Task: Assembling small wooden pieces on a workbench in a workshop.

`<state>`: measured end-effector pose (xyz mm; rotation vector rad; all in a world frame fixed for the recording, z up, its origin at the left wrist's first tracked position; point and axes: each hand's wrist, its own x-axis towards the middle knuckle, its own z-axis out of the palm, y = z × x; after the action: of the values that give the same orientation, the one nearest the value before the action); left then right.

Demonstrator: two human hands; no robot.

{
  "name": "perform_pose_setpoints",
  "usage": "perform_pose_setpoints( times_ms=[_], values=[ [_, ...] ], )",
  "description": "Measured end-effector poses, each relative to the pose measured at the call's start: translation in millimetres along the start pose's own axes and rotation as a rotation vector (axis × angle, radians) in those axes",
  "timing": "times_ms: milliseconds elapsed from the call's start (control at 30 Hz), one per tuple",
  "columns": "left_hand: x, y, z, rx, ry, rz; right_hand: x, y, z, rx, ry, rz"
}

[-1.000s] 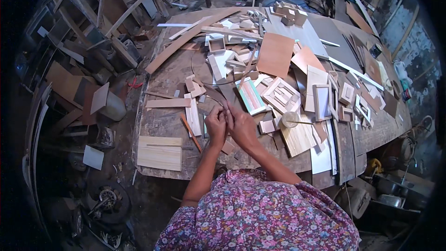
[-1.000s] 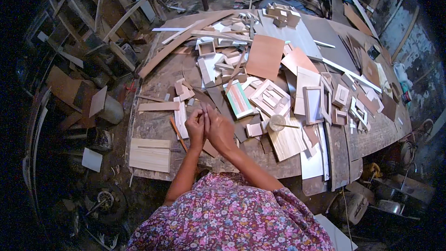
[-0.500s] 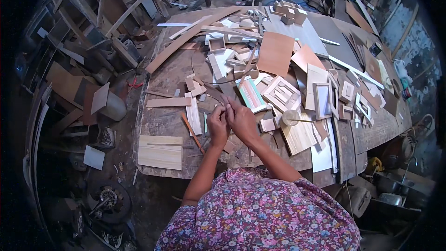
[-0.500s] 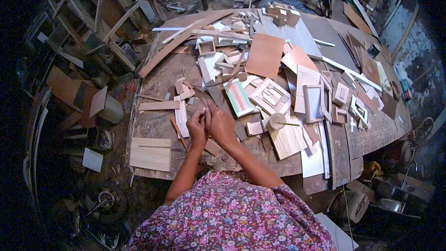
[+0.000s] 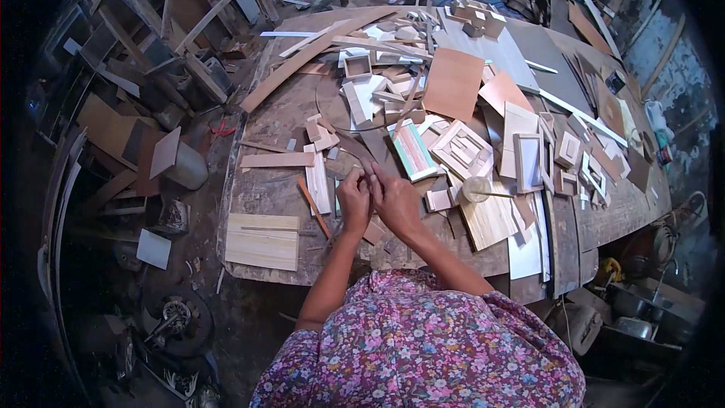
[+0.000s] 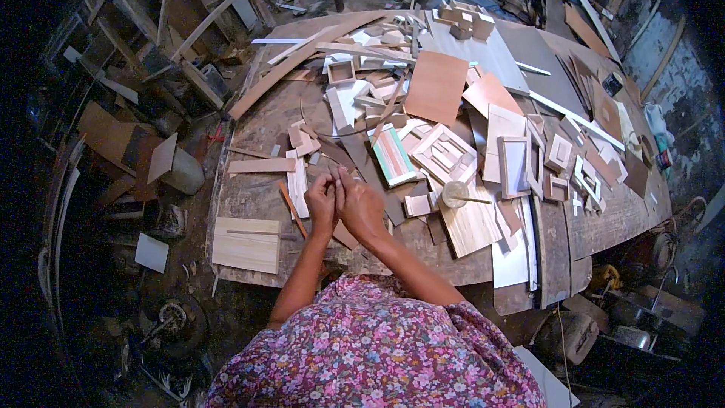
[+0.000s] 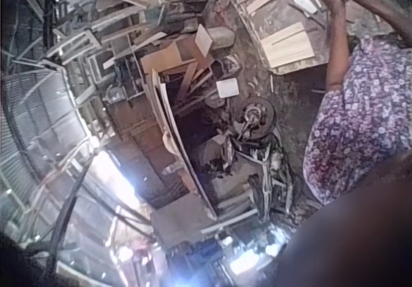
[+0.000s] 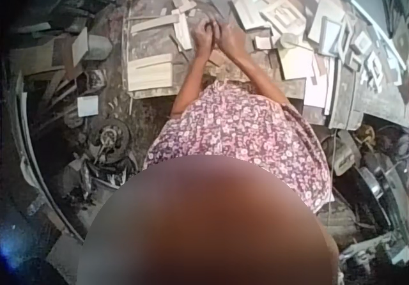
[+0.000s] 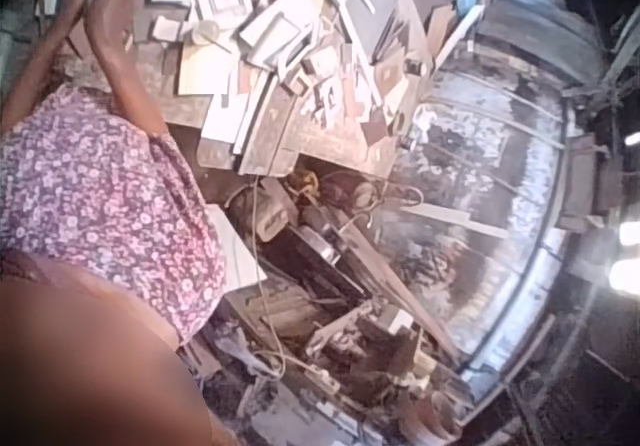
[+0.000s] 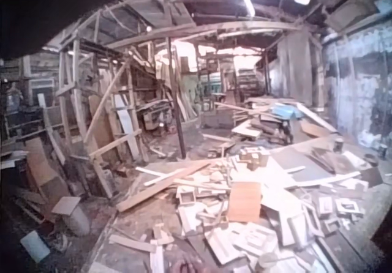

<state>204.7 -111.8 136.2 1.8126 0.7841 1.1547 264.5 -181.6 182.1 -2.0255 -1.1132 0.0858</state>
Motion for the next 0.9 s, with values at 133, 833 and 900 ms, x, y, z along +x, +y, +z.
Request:
perform_pose_setpoints(
  times_ms=[133,833,900],
  values=[
    [-3,4,4,0.029,-0.034,0.070,13,5,-2,0.082,0.012,0.050],
    [1,9,-3,0.061,0.021,0.097,18,0,2,0.081,-0.010,0.023],
    [3,4,-3,-0.047,0.042,0.036,12,-4,2,0.039,-0.018,-0.005]
  ],
)
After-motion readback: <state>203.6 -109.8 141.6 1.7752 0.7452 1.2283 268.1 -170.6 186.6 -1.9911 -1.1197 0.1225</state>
